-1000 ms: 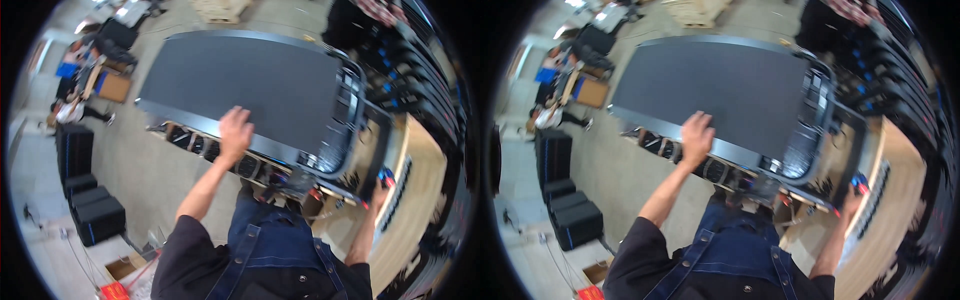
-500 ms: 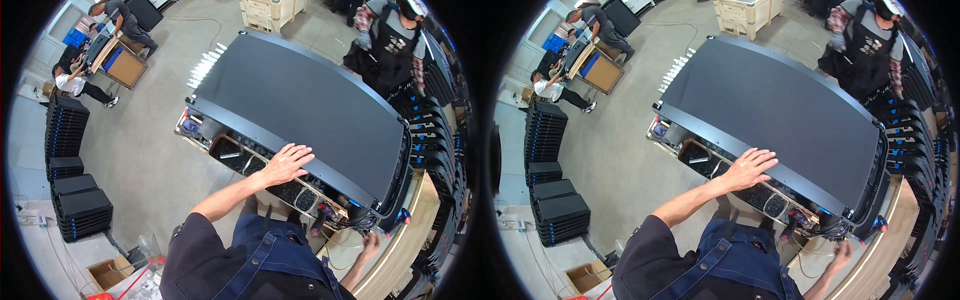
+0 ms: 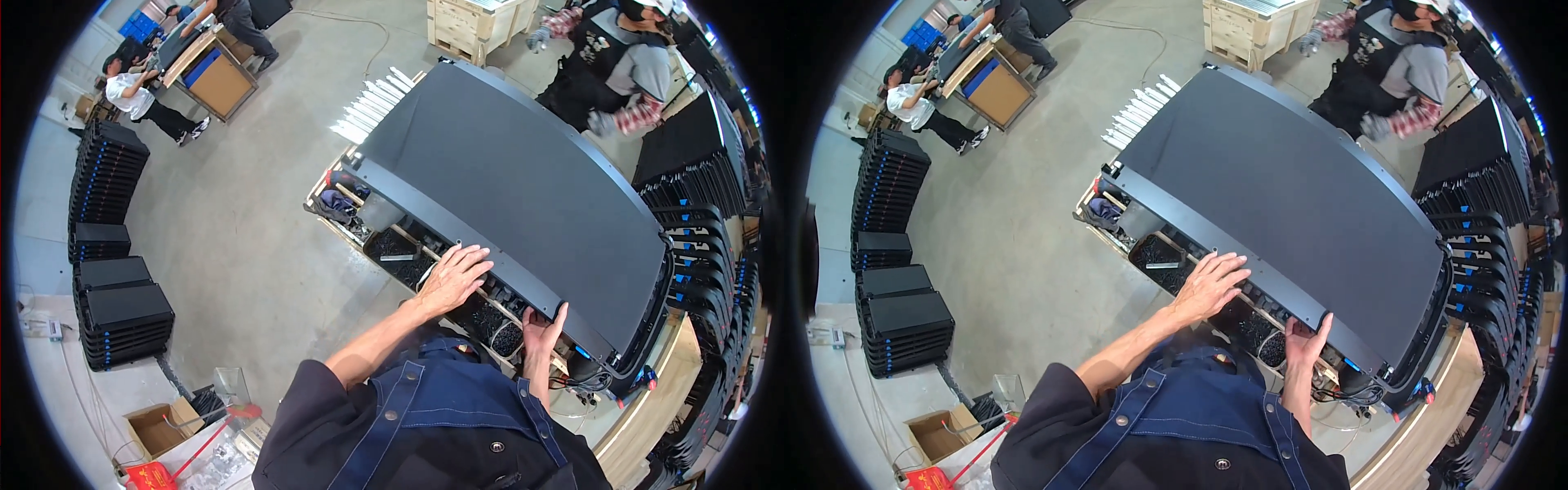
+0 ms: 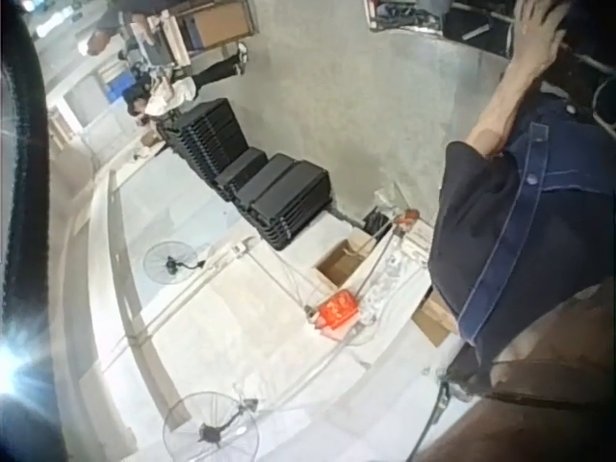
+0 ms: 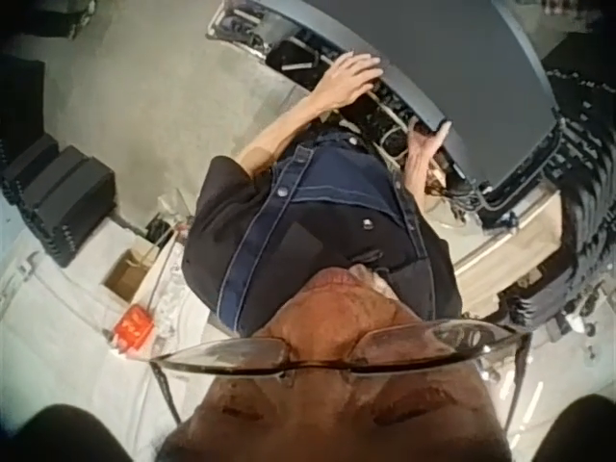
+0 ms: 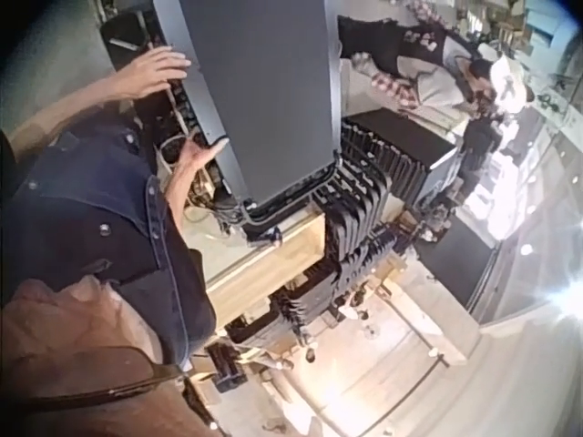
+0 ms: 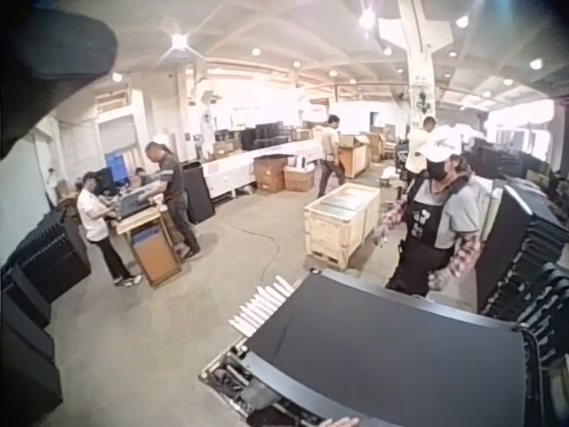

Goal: Assembling the side and rear components of a treadmill using power tools on a factory floor.

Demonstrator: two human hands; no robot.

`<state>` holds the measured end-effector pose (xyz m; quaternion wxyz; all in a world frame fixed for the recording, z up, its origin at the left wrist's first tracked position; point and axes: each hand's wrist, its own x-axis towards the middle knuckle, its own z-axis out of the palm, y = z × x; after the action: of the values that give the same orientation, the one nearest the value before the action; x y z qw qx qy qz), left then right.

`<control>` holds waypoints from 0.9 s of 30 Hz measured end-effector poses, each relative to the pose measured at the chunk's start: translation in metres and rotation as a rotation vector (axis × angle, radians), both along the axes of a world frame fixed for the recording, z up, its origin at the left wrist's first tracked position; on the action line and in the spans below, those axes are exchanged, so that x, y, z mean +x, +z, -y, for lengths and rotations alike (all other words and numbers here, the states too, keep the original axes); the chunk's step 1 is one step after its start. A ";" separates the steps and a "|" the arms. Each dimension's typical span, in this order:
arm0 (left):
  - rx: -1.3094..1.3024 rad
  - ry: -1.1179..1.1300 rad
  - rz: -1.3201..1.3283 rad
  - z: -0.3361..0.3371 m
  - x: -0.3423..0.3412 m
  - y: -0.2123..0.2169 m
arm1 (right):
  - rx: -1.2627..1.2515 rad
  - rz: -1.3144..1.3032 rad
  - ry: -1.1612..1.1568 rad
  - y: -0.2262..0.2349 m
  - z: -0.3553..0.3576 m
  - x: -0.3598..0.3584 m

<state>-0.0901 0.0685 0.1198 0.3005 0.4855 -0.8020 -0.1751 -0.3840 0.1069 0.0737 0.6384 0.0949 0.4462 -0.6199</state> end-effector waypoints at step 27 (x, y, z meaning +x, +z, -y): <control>-0.217 0.206 0.105 0.077 -0.045 -0.005 | -0.129 -0.060 0.045 -0.037 -0.017 -0.019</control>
<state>-0.1352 -0.0088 0.1152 0.3252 0.5386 -0.7767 -0.0301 -0.4030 0.1240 0.0368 0.6434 0.0249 0.4262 -0.6355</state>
